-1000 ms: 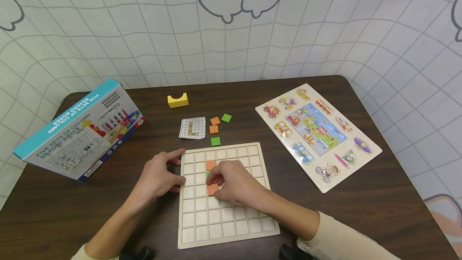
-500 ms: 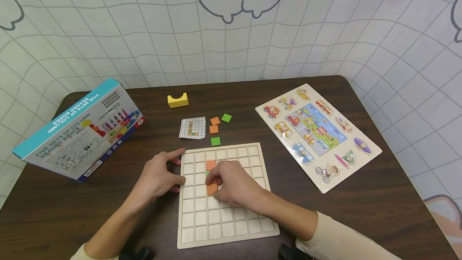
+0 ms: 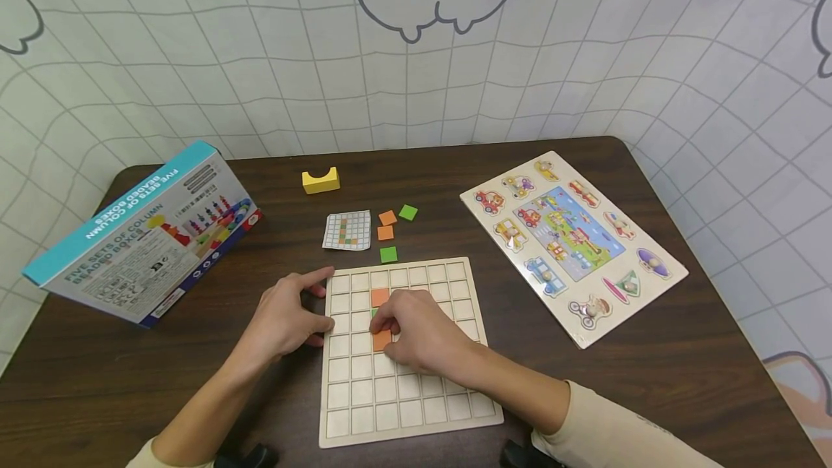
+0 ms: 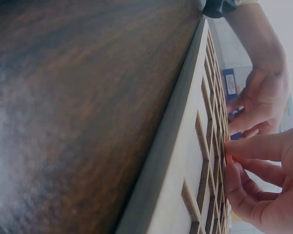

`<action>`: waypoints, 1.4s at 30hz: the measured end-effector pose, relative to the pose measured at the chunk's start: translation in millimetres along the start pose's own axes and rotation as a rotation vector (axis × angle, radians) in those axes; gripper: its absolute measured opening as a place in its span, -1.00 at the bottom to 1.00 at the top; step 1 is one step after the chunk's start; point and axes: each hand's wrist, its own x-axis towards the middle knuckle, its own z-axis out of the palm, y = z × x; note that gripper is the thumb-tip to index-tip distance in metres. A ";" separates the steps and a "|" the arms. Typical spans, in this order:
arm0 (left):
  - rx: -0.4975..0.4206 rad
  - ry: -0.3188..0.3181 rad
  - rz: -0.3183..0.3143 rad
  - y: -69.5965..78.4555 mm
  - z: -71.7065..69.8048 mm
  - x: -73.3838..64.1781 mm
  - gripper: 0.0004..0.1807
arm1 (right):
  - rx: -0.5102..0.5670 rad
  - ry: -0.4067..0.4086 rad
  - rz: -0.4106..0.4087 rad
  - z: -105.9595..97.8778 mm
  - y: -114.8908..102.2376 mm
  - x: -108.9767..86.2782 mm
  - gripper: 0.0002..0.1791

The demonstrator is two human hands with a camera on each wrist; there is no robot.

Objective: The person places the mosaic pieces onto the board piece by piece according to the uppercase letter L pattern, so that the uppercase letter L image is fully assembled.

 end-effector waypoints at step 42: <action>-0.023 0.002 0.023 -1.8 -1.0 -1.3 -0.03 | 0.001 0.000 0.026 -10.5 2.0 3.8 -0.74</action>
